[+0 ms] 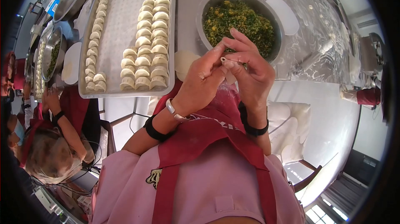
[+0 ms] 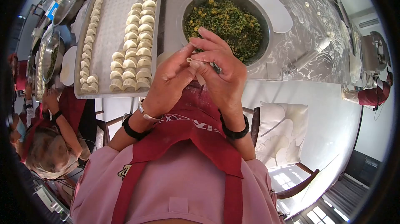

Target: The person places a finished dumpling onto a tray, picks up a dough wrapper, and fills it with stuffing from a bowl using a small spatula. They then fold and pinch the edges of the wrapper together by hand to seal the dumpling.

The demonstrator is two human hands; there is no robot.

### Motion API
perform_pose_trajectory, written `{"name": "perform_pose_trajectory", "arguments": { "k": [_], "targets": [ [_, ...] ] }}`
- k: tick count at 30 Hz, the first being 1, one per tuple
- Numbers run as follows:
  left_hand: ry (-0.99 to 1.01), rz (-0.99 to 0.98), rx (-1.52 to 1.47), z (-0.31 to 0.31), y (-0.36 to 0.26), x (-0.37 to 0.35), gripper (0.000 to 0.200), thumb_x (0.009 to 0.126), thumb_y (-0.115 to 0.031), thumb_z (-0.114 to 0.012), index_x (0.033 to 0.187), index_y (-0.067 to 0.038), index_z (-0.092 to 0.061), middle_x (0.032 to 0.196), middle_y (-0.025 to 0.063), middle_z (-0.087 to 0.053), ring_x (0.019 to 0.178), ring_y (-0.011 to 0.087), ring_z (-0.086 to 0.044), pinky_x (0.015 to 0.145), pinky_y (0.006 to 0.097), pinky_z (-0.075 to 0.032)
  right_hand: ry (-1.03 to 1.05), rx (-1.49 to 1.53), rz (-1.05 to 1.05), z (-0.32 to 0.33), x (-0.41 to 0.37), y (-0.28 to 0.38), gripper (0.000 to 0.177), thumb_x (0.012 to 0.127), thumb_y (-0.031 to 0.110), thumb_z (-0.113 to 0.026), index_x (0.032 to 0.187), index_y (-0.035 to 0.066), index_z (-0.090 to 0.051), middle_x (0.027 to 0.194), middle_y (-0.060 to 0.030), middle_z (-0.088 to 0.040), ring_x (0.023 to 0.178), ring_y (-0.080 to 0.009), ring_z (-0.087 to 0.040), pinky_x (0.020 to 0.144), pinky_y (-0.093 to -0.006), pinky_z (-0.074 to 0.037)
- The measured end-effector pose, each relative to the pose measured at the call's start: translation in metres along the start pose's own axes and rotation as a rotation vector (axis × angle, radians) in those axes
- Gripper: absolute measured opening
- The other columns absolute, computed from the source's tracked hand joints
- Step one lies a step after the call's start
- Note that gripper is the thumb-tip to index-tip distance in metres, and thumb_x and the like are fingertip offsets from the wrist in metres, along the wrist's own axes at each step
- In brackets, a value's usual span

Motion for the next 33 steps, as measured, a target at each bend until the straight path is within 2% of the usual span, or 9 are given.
{"name": "perform_pose_trajectory", "arguments": {
  "k": [6, 9, 15, 18, 21, 24, 27, 30, 33],
  "targets": [
    [-0.061, -0.011, -0.078, 0.0, 0.007, 0.002, 0.049, 0.1, -0.003, -0.049, 0.147, 0.003, -0.038, 0.11, 0.0045, -0.063, 0.096, 0.0066, -0.056, 0.082, 0.0225, -0.048, -0.076, -0.081, 0.054, -0.004, -0.002, 0.001, 0.014, 0.078, -0.005, -0.072, 0.091, 0.0, -0.07, 0.11, -0.0172, -0.071, 0.122, -0.0323, -0.059, 0.097, -0.0389, -0.05],
    [0.014, 0.057, 0.043, 0.006, 0.015, 0.002, 0.047, 0.1, -0.002, -0.049, 0.146, 0.002, -0.04, 0.108, 0.0038, -0.063, 0.095, 0.0063, -0.056, 0.081, 0.0227, -0.048, 0.0, -0.088, 0.047, -0.005, -0.001, -0.001, 0.02, 0.077, -0.003, -0.074, 0.097, 0.0, -0.071, 0.114, -0.0166, -0.07, 0.125, -0.0338, -0.056, 0.096, -0.0391, -0.05],
    [0.085, 0.064, -0.046, 0.009, 0.006, -0.003, 0.047, 0.098, -0.006, -0.053, 0.144, 0.001, -0.043, 0.11, 0.0023, -0.063, 0.094, 0.0069, -0.056, 0.081, 0.0234, -0.048, 0.134, -0.013, -0.098, -0.002, 0.006, 0.012, 0.033, 0.074, -0.001, -0.077, 0.107, 0.001, -0.071, 0.126, -0.014, -0.066, 0.133, -0.0356, -0.049, 0.097, -0.039, -0.049],
    [0.059, 0.033, -0.066, 0.005, 0.002, -0.006, 0.046, 0.096, -0.006, -0.055, 0.141, 0.001, -0.046, 0.111, 0.002, -0.062, 0.096, 0.0072, -0.057, 0.082, 0.0234, -0.048, 0.171, 0.09, -0.025, -0.001, 0.005, 0.003, 0.027, 0.075, -0.002, -0.077, 0.101, 0.001, -0.072, 0.122, -0.0151, -0.068, 0.132, -0.0345, -0.051, 0.098, -0.0402, -0.049],
    [0.022, 0.055, -0.142, 0.004, -0.002, -0.007, 0.042, 0.096, -0.005, -0.056, 0.136, 0.001, -0.05, 0.111, 0.0019, -0.062, 0.098, 0.0075, -0.057, 0.084, 0.0233, -0.048, 0.129, 0.157, -0.096, 0.0, 0.001, 0.004, 0.021, 0.076, -0.003, -0.077, 0.095, 0.001, -0.073, 0.116, -0.0164, -0.07, 0.131, -0.0333, -0.052, 0.099, -0.0415, -0.049],
    [0.101, 0.032, -0.092, 0.005, -0.002, -0.006, 0.038, 0.096, -0.006, -0.056, 0.134, 0.001, -0.053, 0.111, 0.0024, -0.063, 0.101, 0.0078, -0.058, 0.086, 0.0238, -0.048, 0.09, 0.188, -0.119, -0.002, -0.003, 0.005, 0.014, 0.076, -0.003, -0.076, 0.089, -0.003, -0.071, 0.114, -0.0228, -0.069, 0.132, -0.039, -0.049, 0.105, -0.046, -0.045],
    [0.044, 0.085, -0.049, 0.006, 0.003, -0.005, 0.037, 0.091, 0.005, -0.056, 0.127, 0.006, -0.053, 0.109, 0.0063, -0.065, 0.098, 0.0082, -0.06, 0.078, 0.0232, -0.051, 0.116, 0.087, 0.003, -0.003, -0.002, 0.005, 0.016, 0.077, -0.001, -0.076, 0.093, -0.003, -0.072, 0.113, -0.0239, -0.069, 0.132, -0.0399, -0.049, 0.107, -0.047, -0.043],
    [-0.031, 0.085, -0.298, 0.002, 0.005, -0.007, 0.038, 0.094, 0.001, -0.057, 0.132, 0.002, -0.054, 0.114, 0.0055, -0.064, 0.105, 0.0105, -0.06, 0.09, 0.0258, -0.051, -0.008, 0.136, -0.167, -0.01, -0.001, 0.017, 0.016, 0.079, -0.001, -0.075, 0.094, -0.003, -0.072, 0.111, -0.0237, -0.069, 0.133, -0.0409, -0.048, 0.11, -0.0487, -0.039],
    [-0.044, 0.086, -0.375, -0.001, -0.003, -0.005, 0.038, 0.093, 0.005, -0.057, 0.13, 0.005, -0.052, 0.11, 0.007, -0.066, 0.098, 0.0091, -0.062, 0.083, 0.0234, -0.051, -0.175, 0.244, -0.14, -0.014, -0.004, 0.016, 0.016, 0.081, -0.002, -0.074, 0.097, 0.001, -0.074, 0.108, -0.0157, -0.073, 0.131, -0.034, -0.052, 0.109, -0.0465, -0.04]
  ]
}}
Point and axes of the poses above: each hand's wrist, its own x-axis towards the middle knuckle, its own z-axis out of the back of the hand, y = z × x, the point moved 3 cm from there along x, towards the middle knuckle
